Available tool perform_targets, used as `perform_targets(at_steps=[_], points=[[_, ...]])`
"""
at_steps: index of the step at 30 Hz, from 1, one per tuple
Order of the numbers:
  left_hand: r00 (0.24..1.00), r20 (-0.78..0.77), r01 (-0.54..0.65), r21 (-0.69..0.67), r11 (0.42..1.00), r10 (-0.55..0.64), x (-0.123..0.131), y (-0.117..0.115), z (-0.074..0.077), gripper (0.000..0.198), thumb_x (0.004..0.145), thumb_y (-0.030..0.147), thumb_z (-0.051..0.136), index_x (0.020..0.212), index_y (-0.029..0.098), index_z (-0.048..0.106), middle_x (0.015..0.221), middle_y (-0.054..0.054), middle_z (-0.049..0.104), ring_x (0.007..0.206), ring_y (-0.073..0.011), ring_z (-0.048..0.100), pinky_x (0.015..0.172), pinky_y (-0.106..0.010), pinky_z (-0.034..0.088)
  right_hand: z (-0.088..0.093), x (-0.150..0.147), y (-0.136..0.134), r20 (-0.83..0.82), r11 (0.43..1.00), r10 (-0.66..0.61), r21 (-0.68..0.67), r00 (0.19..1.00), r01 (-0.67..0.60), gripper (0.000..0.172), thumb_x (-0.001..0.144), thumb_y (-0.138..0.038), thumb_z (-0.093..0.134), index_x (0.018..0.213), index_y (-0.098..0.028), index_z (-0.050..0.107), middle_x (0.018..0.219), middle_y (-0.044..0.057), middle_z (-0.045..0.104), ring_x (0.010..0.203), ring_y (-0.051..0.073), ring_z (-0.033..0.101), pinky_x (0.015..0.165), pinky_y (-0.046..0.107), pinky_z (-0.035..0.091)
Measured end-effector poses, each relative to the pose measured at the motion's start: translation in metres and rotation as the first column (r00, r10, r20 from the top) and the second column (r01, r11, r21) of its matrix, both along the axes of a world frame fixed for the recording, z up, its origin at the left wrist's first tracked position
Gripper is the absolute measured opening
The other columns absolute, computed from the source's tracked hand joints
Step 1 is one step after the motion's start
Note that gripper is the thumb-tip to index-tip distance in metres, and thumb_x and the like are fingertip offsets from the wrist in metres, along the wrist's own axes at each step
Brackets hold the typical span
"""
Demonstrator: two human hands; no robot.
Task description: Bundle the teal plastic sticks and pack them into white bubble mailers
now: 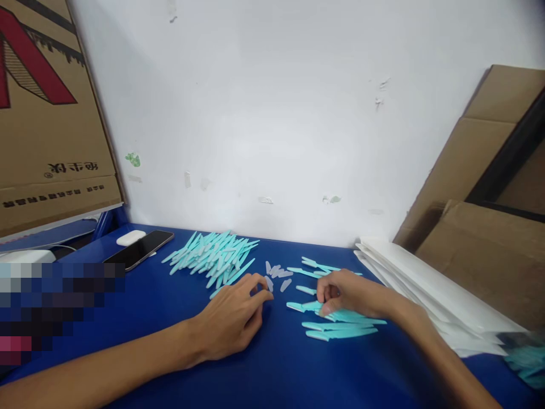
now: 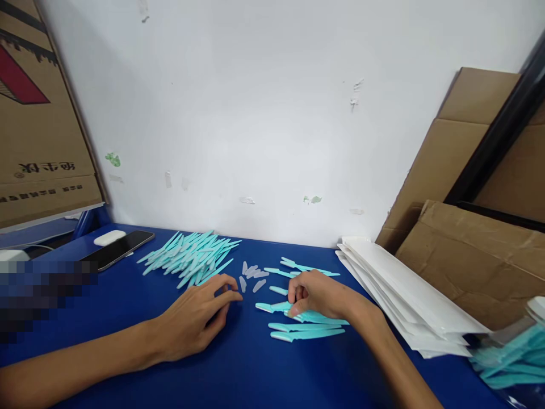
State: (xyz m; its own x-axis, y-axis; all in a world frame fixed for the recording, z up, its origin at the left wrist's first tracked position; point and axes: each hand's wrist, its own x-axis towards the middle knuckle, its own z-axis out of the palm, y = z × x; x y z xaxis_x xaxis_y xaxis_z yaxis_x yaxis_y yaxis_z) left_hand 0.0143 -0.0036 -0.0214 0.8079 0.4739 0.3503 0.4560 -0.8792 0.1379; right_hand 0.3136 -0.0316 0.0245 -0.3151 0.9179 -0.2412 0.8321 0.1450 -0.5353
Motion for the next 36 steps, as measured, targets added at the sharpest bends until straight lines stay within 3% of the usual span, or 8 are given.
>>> perform_targets(at_steps=[4, 7, 16, 20, 22, 25, 30, 36], points=[[0.998, -0.038, 0.046, 0.042, 0.998, -0.044, -0.001, 0.003, -0.002, 0.051, 0.096, 0.015, 0.040, 0.147, 0.020, 0.042, 0.154, -0.010, 0.040, 0.142, -0.0303, 0.036, 0.105, -0.047, 0.047, -0.003, -0.001, 0.001, -0.003, 0.998, 0.027, 0.054, 1.000, -0.026, 0.024, 0.080, -0.043, 0.074, 0.081, -0.020, 0.069, 0.071, -0.001, 0.064, 0.066, 0.014, 0.056, 0.056, 0.024, 0.035], [0.996, -0.073, 0.044, 0.007, 0.999, -0.044, -0.001, 0.006, -0.004, 0.052, 0.097, 0.017, 0.040, 0.149, 0.017, 0.039, 0.153, -0.011, 0.044, 0.141, -0.0299, 0.039, 0.112, -0.050, 0.041, -0.007, 0.001, 0.003, -0.006, 0.993, 0.065, 0.102, 0.998, -0.064, 0.025, 0.081, -0.045, 0.074, 0.080, -0.021, 0.069, 0.066, -0.003, 0.060, 0.062, 0.013, 0.053, 0.054, 0.024, 0.031], [0.998, 0.040, 0.060, -0.064, 0.996, -0.058, -0.002, 0.010, -0.013, 0.045, 0.096, 0.004, 0.035, 0.129, 0.021, 0.060, 0.126, -0.009, 0.061, 0.110, -0.0220, 0.059, 0.085, -0.035, 0.055, 0.003, -0.003, 0.001, 0.053, 0.946, 0.017, 0.321, 0.998, -0.033, 0.029, 0.091, -0.050, 0.063, 0.085, -0.023, 0.069, 0.083, 0.001, 0.069, 0.073, 0.016, 0.060, 0.062, 0.026, 0.037], [0.997, 0.077, 0.028, -0.062, 0.998, -0.023, -0.001, 0.014, -0.019, 0.035, 0.098, 0.010, 0.041, 0.118, 0.025, 0.066, 0.112, -0.006, 0.064, 0.097, -0.0198, 0.061, 0.073, -0.030, 0.052, 0.007, -0.017, -0.005, 0.077, 0.918, -0.012, 0.395, 0.997, -0.020, 0.030, 0.100, -0.048, 0.046, 0.096, -0.023, 0.063, 0.074, -0.001, 0.067, 0.062, 0.015, 0.056, 0.058, 0.026, 0.036], [0.997, 0.082, -0.002, -0.059, 0.998, 0.007, 0.000, 0.014, -0.018, 0.028, 0.098, 0.013, 0.046, 0.113, 0.025, 0.067, 0.108, -0.005, 0.064, 0.094, -0.0202, 0.060, 0.072, -0.031, 0.051, 0.008, -0.025, -0.006, 0.098, 0.902, -0.004, 0.431, 0.995, -0.038, 0.032, 0.101, -0.049, 0.044, 0.101, -0.024, 0.064, 0.075, -0.001, 0.068, 0.062, 0.016, 0.058, 0.059, 0.027, 0.037], [0.994, 0.104, -0.006, -0.111, 0.994, 0.018, 0.001, 0.012, -0.014, 0.020, 0.099, 0.015, 0.049, 0.110, 0.022, 0.064, 0.110, -0.005, 0.064, 0.097, -0.0198, 0.060, 0.079, -0.032, 0.051, 0.009, -0.033, -0.007, 0.120, 0.853, 0.035, 0.513, 0.992, -0.092, 0.036, 0.103, -0.050, 0.040, 0.105, -0.027, 0.069, 0.092, 0.001, 0.072, 0.082, 0.019, 0.065, 0.071, 0.029, 0.042], [0.988, 0.152, 0.001, -0.159, 0.987, 0.023, 0.001, 0.012, -0.016, 0.020, 0.101, 0.023, 0.049, 0.118, 0.024, 0.060, 0.106, -0.002, 0.068, 0.097, -0.0191, 0.063, 0.082, -0.032, 0.052, 0.004, -0.035, -0.007, 0.145, 0.860, 0.078, 0.490, 0.986, -0.140, 0.041, 0.103, -0.050, 0.039, 0.106, -0.028, 0.073, 0.101, 0.004, 0.072, 0.098, 0.023, 0.064, 0.082, 0.032, 0.045], [0.965, 0.261, 0.025, -0.220, 0.975, 0.034, 0.000, 0.021, -0.029, 0.043, 0.100, 0.021, 0.051, 0.142, 0.029, 0.044, 0.104, -0.002, 0.067, 0.089, -0.0160, 0.064, 0.079, -0.030, 0.053, 0.003, -0.038, -0.008, 0.186, 0.875, 0.071, 0.459, 0.980, -0.151, 0.037, 0.098, -0.053, 0.050, 0.108, -0.028, 0.074, 0.100, 0.005, 0.068, 0.089, 0.022, 0.066, 0.077, 0.032, 0.047]])
